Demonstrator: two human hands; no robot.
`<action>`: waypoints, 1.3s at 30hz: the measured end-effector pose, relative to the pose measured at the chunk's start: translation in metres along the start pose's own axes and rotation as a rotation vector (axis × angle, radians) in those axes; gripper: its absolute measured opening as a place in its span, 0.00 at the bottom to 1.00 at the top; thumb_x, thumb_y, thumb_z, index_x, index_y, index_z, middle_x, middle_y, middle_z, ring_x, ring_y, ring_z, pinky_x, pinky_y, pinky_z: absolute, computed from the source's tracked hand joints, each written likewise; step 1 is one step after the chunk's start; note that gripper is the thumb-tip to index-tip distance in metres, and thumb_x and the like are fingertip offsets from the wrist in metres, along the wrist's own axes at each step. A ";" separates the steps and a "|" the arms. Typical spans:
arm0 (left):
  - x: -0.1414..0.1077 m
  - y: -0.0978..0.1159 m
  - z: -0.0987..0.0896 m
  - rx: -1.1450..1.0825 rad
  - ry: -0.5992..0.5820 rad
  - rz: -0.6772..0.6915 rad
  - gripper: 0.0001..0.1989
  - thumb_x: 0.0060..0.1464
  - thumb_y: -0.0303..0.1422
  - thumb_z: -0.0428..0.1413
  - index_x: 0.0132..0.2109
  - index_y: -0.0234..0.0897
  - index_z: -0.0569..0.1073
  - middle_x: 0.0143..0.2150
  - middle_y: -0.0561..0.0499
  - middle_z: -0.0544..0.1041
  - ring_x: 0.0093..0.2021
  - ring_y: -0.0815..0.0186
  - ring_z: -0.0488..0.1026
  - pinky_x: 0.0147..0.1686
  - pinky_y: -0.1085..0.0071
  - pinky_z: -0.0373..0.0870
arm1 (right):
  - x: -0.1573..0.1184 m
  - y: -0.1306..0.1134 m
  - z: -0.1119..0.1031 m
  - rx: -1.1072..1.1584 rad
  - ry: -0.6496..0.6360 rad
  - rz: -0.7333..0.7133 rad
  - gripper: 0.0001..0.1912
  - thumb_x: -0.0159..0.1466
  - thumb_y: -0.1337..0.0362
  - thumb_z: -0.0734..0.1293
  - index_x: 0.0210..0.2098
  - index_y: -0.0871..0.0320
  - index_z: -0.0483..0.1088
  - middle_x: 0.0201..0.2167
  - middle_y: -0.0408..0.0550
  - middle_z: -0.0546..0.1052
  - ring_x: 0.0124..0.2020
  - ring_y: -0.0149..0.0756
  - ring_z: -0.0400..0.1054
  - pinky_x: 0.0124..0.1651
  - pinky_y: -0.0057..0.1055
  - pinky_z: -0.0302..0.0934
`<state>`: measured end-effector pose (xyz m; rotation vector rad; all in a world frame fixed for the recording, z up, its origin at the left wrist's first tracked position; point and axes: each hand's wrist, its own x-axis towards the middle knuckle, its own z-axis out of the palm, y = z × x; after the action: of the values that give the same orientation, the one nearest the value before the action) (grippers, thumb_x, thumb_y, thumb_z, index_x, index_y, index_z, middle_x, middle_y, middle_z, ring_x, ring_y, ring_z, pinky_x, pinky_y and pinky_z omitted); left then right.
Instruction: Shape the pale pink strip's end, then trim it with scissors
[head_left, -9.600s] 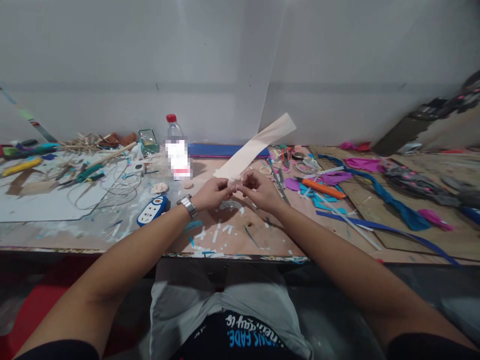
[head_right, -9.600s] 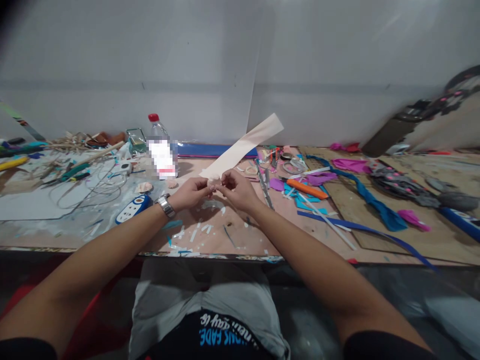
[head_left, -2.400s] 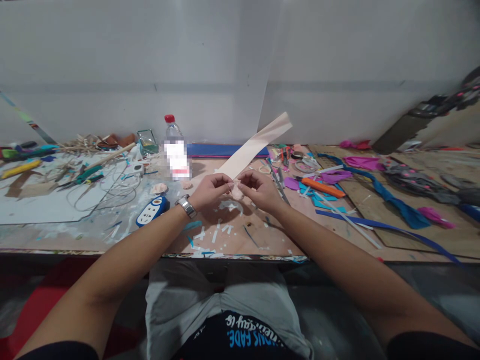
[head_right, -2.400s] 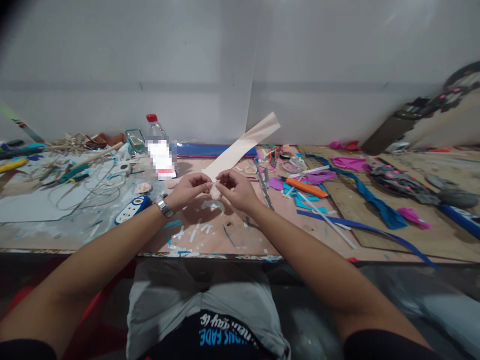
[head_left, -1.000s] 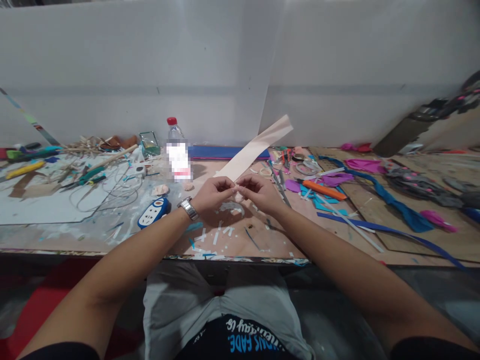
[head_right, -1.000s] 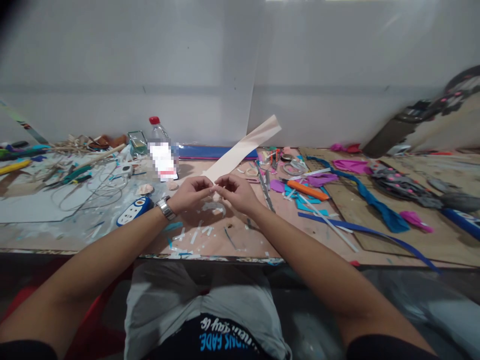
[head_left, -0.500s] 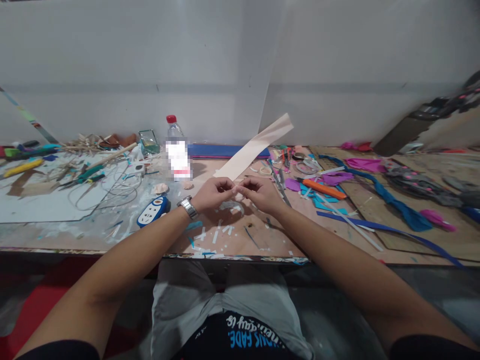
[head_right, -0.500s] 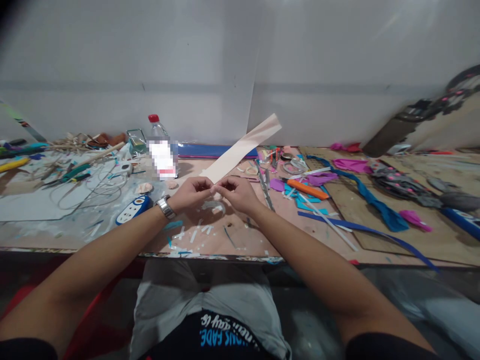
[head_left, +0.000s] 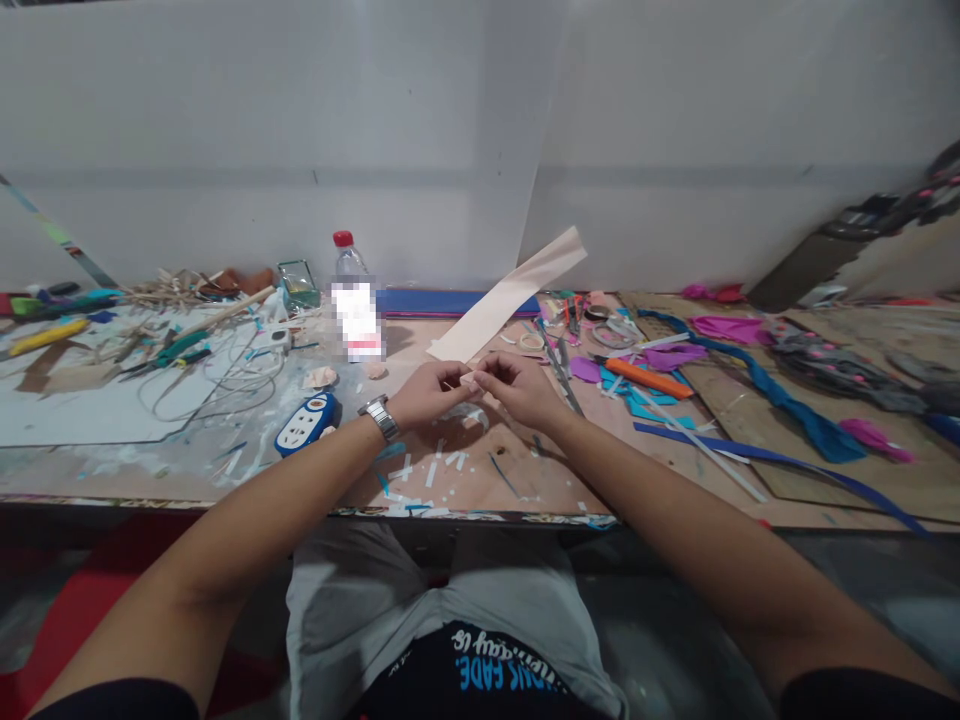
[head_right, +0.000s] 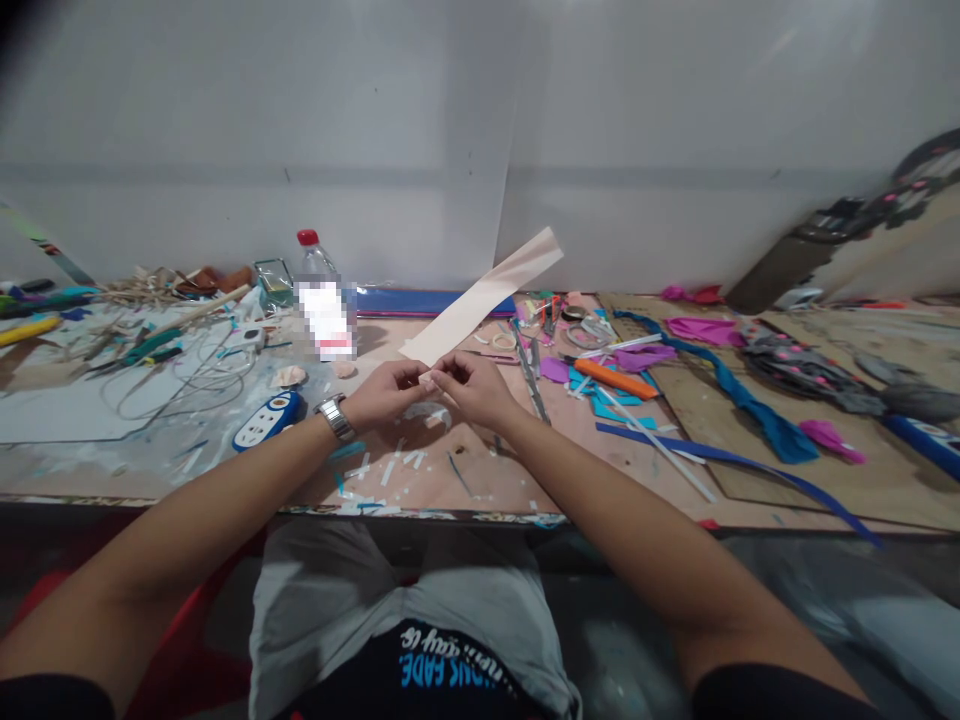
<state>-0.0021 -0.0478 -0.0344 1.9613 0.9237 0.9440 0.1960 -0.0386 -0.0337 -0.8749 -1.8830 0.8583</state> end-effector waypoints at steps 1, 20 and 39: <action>0.000 0.000 0.000 0.007 0.000 0.000 0.22 0.60 0.50 0.56 0.37 0.32 0.75 0.29 0.52 0.72 0.29 0.70 0.65 0.28 0.75 0.59 | 0.000 0.000 0.001 0.011 -0.001 0.000 0.14 0.65 0.52 0.69 0.34 0.58 0.73 0.29 0.45 0.75 0.30 0.34 0.67 0.33 0.30 0.60; 0.000 0.000 -0.002 -0.017 -0.026 0.017 0.18 0.61 0.44 0.55 0.33 0.32 0.72 0.28 0.54 0.70 0.29 0.71 0.63 0.30 0.75 0.59 | -0.001 -0.001 0.001 0.055 -0.031 0.019 0.16 0.62 0.51 0.73 0.35 0.58 0.73 0.29 0.45 0.75 0.30 0.33 0.67 0.33 0.30 0.61; 0.002 0.002 0.000 -0.073 0.011 -0.039 0.17 0.62 0.43 0.54 0.32 0.33 0.71 0.27 0.53 0.72 0.27 0.71 0.71 0.29 0.75 0.66 | -0.001 0.000 0.002 0.054 -0.025 0.052 0.18 0.60 0.49 0.73 0.39 0.58 0.75 0.32 0.46 0.77 0.30 0.33 0.68 0.33 0.30 0.62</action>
<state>-0.0012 -0.0470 -0.0323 1.8717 0.9176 0.9536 0.1946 -0.0396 -0.0346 -0.8877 -1.8572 0.9513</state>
